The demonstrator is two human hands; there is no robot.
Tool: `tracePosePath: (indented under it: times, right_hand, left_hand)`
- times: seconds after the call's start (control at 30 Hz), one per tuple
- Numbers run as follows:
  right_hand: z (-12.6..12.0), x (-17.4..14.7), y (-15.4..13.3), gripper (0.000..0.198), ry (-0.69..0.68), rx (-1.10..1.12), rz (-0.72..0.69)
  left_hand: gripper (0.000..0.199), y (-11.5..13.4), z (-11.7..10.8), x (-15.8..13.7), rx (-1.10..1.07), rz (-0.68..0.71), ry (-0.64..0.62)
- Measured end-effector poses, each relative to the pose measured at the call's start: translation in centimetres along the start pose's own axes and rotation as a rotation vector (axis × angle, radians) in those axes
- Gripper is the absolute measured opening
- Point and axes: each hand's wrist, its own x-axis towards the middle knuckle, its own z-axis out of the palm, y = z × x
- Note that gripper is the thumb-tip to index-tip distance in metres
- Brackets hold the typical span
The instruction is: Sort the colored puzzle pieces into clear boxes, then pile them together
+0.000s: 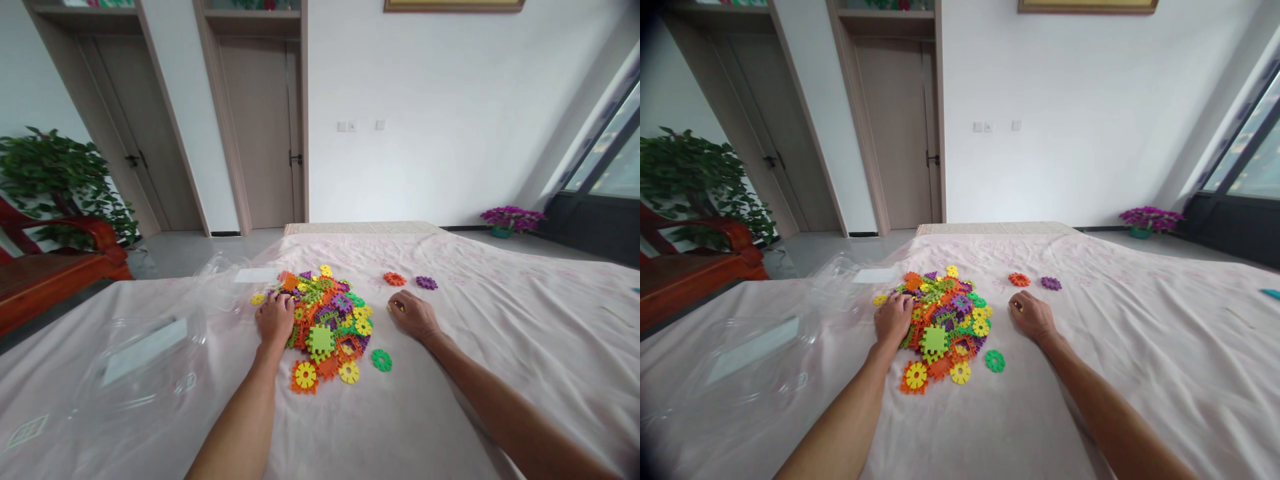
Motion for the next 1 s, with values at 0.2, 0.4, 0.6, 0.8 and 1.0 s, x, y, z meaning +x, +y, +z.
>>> tracePosePath:
  times: [0.2, 0.4, 0.6, 0.8, 1.0]
  right_hand:
    - [0.0, 0.0, 0.1, 0.018, 0.008, -0.006, -0.011]
    - [-0.1, -0.2, -0.1, 0.018, -0.009, 0.002, -0.019]
    - [-0.7, -0.4, -0.9, 0.021, -0.06, -0.011, -0.091]
    - [-1.3, -0.6, -1.1, 0.025, -0.129, 0.039, -0.194]
    - [-1.4, 0.2, -2.5, 0.029, -0.215, 0.193, -0.28]
  left_hand:
    - [0.031, -0.2, 0.2, -0.1, 0.006, 0.014, 0.013]
    - [0.032, -0.3, 0.5, -0.1, 0.024, 0.02, 0.008]
    - [0.032, -0.2, 0.4, 0.0, 0.024, 0.015, -0.01]
    - [0.031, -0.2, 0.5, 0.2, 0.037, 0.032, -0.015]
    - [0.032, -0.5, 1.0, 0.3, 0.064, 0.066, 0.0]
